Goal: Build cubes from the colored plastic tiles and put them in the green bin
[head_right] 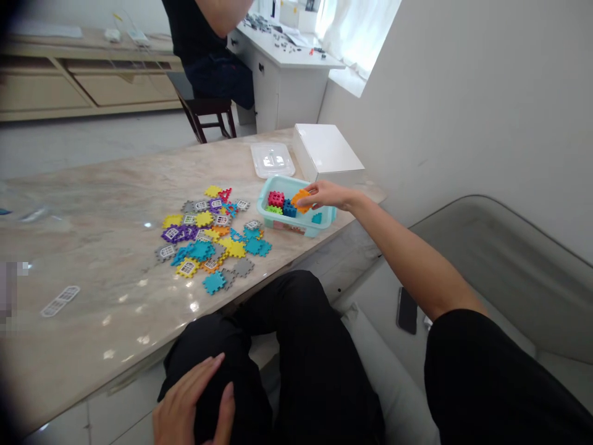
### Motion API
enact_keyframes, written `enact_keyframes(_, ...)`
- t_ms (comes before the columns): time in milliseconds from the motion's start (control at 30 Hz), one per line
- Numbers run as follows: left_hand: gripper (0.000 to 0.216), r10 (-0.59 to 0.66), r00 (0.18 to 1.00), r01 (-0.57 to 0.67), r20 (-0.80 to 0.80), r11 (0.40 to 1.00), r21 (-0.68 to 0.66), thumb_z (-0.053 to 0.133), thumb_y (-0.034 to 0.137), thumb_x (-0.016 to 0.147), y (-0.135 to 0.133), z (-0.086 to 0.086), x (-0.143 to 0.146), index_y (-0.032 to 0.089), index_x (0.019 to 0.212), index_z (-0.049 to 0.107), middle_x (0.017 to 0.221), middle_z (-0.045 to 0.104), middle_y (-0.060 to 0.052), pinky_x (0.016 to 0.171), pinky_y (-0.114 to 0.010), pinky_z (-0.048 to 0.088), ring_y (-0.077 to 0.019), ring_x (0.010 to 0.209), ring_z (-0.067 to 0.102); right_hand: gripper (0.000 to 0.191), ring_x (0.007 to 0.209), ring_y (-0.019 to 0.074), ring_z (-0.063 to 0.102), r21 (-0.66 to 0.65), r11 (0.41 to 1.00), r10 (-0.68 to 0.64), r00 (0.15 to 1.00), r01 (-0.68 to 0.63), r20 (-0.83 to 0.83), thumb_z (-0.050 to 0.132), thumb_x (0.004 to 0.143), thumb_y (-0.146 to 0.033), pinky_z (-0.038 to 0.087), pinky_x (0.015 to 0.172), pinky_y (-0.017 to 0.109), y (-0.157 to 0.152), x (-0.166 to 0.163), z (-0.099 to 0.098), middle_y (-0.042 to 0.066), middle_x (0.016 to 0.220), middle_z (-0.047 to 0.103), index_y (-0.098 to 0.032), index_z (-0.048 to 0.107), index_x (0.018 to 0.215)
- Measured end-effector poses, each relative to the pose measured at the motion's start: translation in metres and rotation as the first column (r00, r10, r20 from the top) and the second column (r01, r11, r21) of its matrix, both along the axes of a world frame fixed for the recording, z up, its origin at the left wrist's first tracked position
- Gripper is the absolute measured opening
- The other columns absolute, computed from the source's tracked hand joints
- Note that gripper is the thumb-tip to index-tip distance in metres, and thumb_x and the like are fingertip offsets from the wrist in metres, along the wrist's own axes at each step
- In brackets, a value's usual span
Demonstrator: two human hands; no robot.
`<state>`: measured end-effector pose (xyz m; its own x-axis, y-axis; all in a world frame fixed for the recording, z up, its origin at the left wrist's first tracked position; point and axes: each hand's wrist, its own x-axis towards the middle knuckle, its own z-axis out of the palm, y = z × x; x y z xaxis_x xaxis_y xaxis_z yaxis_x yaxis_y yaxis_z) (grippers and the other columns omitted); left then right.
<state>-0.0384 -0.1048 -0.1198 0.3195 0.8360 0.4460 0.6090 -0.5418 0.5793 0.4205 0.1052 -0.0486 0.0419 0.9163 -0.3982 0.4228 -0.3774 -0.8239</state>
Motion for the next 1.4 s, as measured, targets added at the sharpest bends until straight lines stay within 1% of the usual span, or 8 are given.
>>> enact_keyframes(100,0.049,-0.059,0.993,0.063,0.099,0.997,-0.036,0.072,0.018,0.102,0.019,0.02,0.022,0.023,0.149,0.061,0.133,0.074,-0.013,0.106,-0.046,0.057,-0.0293,0.121,0.073,0.06,0.108,0.0287,0.079,0.044,0.997,-0.036,0.882,0.065,-0.471,0.098,0.071,-0.054,0.066,0.092,0.038,-0.057,-0.048,0.023,0.016,0.124,0.083,-0.016,0.083,0.115)
enact_keyframes(200,0.071,-0.124,0.986,0.122,0.113,0.992,0.026,0.081,0.024,0.097,0.032,0.05,0.055,0.02,0.161,0.051,0.146,0.068,-0.016,0.115,-0.049,0.057,-0.0323,0.136,0.068,0.065,0.107,0.0258,0.079,0.047,0.997,-0.002,0.682,0.054,-0.732,0.101,0.068,-0.053,0.064,0.093,0.035,-0.125,-0.113,0.033,0.012,0.122,0.083,-0.018,0.082,0.12)
enact_keyframes(367,0.081,-0.256,0.954,0.234,0.156,0.961,0.146,0.089,0.032,0.091,0.025,0.1,0.087,0.021,0.16,0.048,0.157,0.063,-0.02,0.118,-0.054,0.058,-0.0352,0.145,0.064,0.058,0.091,0.0186,0.076,-0.03,0.998,-0.003,0.412,-0.06,-0.911,0.1,0.072,-0.052,0.06,0.09,0.028,-0.211,-0.19,0.027,0.008,0.107,0.082,-0.016,0.081,0.114)
enact_keyframes(567,0.057,-0.434,0.889,0.405,0.148,0.894,0.192,0.087,0.021,0.092,-0.002,0.126,0.071,0.022,0.144,0.063,0.133,0.08,-0.012,0.11,-0.04,0.063,-0.0256,0.124,0.077,0.057,0.087,0.0171,0.071,-0.049,0.994,-0.02,0.28,-0.095,-0.96,0.098,0.074,-0.056,0.058,0.082,0.024,-0.253,-0.213,0.015,0.006,0.1,0.078,-0.017,0.081,0.112)
enact_keyframes(867,0.049,-0.381,0.921,0.368,0.08,0.919,0.138,0.078,0.017,0.099,-0.027,0.127,0.046,0.024,0.145,0.064,0.135,0.081,-0.01,0.107,-0.038,0.066,-0.0236,0.12,0.08,0.043,0.095,0.0198,0.073,-0.071,0.983,-0.017,0.3,-0.169,-0.954,0.096,0.079,-0.048,0.059,0.094,0.028,-0.27,-0.225,0.027,0.005,0.103,0.078,-0.02,0.082,0.11)
enact_keyframes(1100,0.045,-0.285,0.957,0.292,-0.061,0.937,0.19,0.072,0.014,0.102,-0.025,0.115,0.029,0.021,0.145,0.063,0.137,0.08,-0.013,0.111,-0.041,0.065,-0.0263,0.124,0.079,0.041,0.109,0.0211,0.069,0.043,0.993,0.098,0.543,-0.113,-0.834,0.094,0.082,-0.034,0.053,0.103,0.032,-0.267,-0.235,0.045,0.003,0.115,0.075,-0.022,0.077,0.118)
enact_keyframes(1233,0.046,-0.258,0.954,0.286,-0.152,0.937,0.203,0.062,0.002,0.099,-0.024,0.104,0.024,0.015,0.143,0.063,0.136,0.08,-0.016,0.113,-0.041,0.064,-0.0273,0.126,0.078,0.033,0.094,0.0179,0.063,0.038,0.995,0.093,0.707,-0.093,-0.701,0.091,0.076,-0.021,0.05,0.084,0.028,-0.259,-0.249,0.037,-0.002,0.101,0.07,-0.022,0.075,0.105)
enact_keyframes(1400,0.051,-0.238,0.946,0.271,-0.222,0.953,0.136,0.061,0.0,0.094,-0.019,0.088,0.016,0.009,0.145,0.06,0.135,0.079,-0.019,0.116,-0.042,0.063,-0.0291,0.128,0.078,0.024,0.077,0.0144,0.054,-0.08,0.994,-0.005,0.725,-0.069,-0.689,0.085,0.071,-0.019,0.045,0.071,0.026,-0.247,-0.27,0.009,-0.004,0.084,0.063,-0.02,0.07,0.09)
